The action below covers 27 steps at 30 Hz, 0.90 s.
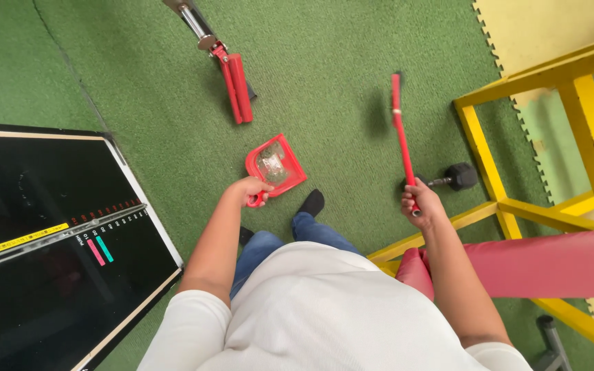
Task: Sweeping debris off the gym floor into a dustpan using a hand broom.
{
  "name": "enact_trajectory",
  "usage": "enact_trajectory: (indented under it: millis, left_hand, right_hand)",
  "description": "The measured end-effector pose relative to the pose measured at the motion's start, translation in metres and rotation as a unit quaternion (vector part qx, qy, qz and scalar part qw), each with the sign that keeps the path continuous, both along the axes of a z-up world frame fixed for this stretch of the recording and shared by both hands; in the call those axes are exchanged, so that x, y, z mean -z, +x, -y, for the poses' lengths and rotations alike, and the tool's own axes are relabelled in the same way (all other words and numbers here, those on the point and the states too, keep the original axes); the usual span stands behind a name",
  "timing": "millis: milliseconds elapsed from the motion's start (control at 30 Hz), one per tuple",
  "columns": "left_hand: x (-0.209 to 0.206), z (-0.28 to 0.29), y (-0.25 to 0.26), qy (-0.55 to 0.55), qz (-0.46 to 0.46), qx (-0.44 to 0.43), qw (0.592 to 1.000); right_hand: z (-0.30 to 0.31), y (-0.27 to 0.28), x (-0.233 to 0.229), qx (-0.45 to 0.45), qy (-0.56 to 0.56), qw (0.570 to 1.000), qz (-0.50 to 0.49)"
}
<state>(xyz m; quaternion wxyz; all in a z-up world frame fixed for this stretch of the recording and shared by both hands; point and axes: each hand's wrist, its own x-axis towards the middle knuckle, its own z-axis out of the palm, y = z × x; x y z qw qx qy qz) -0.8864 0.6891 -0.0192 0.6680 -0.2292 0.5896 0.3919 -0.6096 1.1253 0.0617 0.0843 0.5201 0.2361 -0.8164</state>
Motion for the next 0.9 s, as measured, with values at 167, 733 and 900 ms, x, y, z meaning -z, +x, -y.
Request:
enact_trajectory:
  millis: [167,733,900]
  left_hand:
    - [0.001,-0.006,0.0,-0.002,0.007,-0.005,1.0]
    - [-0.05,-0.007,-0.057,0.037,-0.014,-0.033,0.999]
    - [-0.045,-0.026,-0.087,0.087,-0.011,-0.041,0.995]
  right_hand:
    - [0.018,-0.018,0.049,0.032,0.012,0.999,0.031]
    - [0.095,-0.016,-0.08,-0.171,-0.142,0.974,-0.033]
    - [0.027,-0.05,-0.084,-0.124,-0.006,0.991,-0.038]
